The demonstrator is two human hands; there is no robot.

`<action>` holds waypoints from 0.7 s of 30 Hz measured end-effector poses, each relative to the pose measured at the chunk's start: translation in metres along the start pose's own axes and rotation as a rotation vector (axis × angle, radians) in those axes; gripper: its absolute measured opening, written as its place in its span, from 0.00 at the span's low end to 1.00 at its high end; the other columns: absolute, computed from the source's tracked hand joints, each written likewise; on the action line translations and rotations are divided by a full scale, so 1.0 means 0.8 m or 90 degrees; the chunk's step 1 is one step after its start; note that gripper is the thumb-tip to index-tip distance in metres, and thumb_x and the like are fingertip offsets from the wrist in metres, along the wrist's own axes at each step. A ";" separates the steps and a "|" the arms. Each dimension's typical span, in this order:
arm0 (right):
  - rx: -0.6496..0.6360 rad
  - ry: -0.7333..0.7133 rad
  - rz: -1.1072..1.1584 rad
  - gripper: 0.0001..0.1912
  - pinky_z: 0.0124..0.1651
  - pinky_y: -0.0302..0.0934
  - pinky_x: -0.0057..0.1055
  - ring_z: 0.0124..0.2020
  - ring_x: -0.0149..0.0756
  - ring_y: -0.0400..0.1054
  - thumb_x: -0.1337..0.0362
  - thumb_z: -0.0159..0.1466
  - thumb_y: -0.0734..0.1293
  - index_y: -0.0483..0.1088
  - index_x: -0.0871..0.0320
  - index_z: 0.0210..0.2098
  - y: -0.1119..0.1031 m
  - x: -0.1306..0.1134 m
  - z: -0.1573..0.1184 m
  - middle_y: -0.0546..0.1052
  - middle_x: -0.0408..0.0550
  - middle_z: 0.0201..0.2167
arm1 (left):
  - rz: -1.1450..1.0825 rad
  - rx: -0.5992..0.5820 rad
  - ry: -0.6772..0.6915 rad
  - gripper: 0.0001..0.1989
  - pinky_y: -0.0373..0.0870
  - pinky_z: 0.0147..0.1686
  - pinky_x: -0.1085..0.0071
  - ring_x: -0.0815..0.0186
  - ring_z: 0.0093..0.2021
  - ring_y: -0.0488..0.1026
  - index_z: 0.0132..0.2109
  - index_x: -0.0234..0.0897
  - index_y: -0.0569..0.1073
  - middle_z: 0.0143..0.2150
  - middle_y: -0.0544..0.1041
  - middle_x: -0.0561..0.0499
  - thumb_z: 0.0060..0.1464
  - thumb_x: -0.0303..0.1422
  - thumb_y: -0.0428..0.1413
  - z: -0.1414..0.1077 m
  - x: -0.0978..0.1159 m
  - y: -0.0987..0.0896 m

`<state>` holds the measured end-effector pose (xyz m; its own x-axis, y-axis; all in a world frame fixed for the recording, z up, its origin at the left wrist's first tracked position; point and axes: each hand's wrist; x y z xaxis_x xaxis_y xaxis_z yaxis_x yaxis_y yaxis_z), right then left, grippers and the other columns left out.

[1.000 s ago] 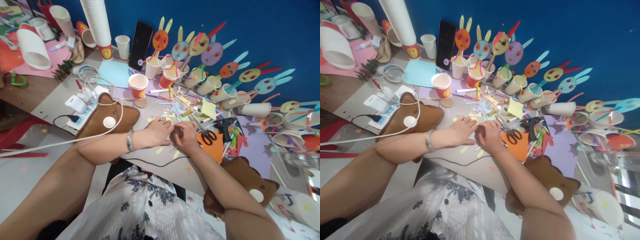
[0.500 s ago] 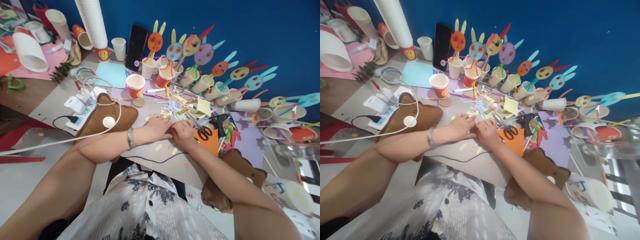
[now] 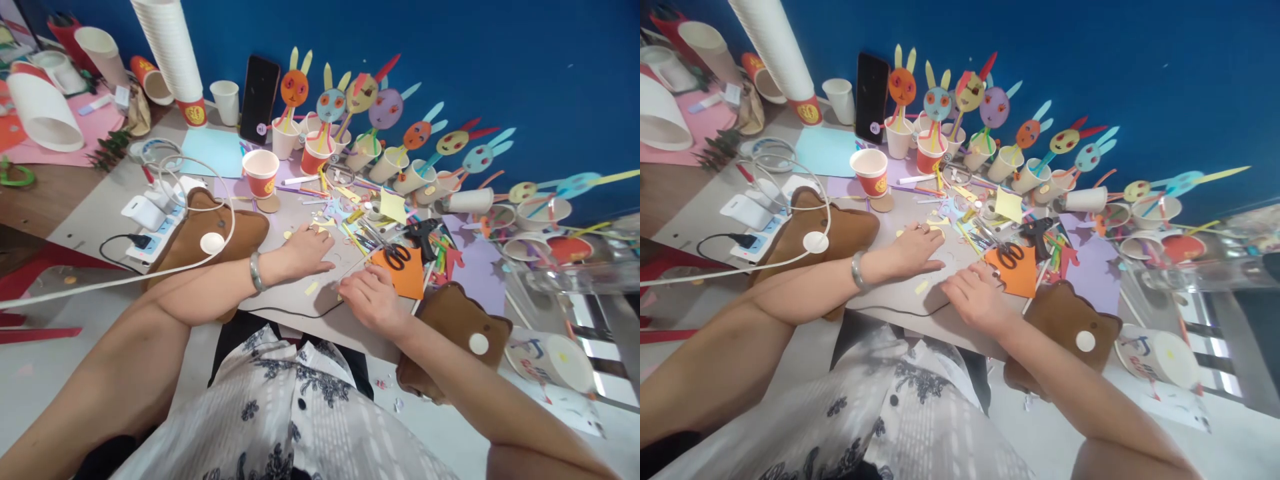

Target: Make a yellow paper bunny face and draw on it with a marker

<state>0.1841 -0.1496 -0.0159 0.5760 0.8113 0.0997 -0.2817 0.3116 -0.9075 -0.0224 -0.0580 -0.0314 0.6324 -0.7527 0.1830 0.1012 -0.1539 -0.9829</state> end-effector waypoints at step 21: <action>0.093 0.227 0.173 0.04 0.32 0.66 0.35 0.29 0.37 0.70 0.70 0.70 0.67 0.70 0.57 0.44 -0.058 -0.111 -0.111 0.79 0.48 0.30 | 0.020 0.084 0.085 0.16 0.57 0.53 0.56 0.54 0.49 0.74 0.47 0.32 0.77 0.47 0.80 0.39 0.70 0.34 0.46 0.001 0.021 -0.021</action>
<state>0.2141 -0.2803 -0.0189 0.6869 0.6610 -0.3023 -0.5485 0.1985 -0.8123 -0.0129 -0.0678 -0.0120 0.5307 -0.8350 0.1455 0.1892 -0.0506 -0.9806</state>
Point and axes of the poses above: each hand's wrist, its own z-axis towards the middle knuckle, its own y-axis out of the palm, x = y × z
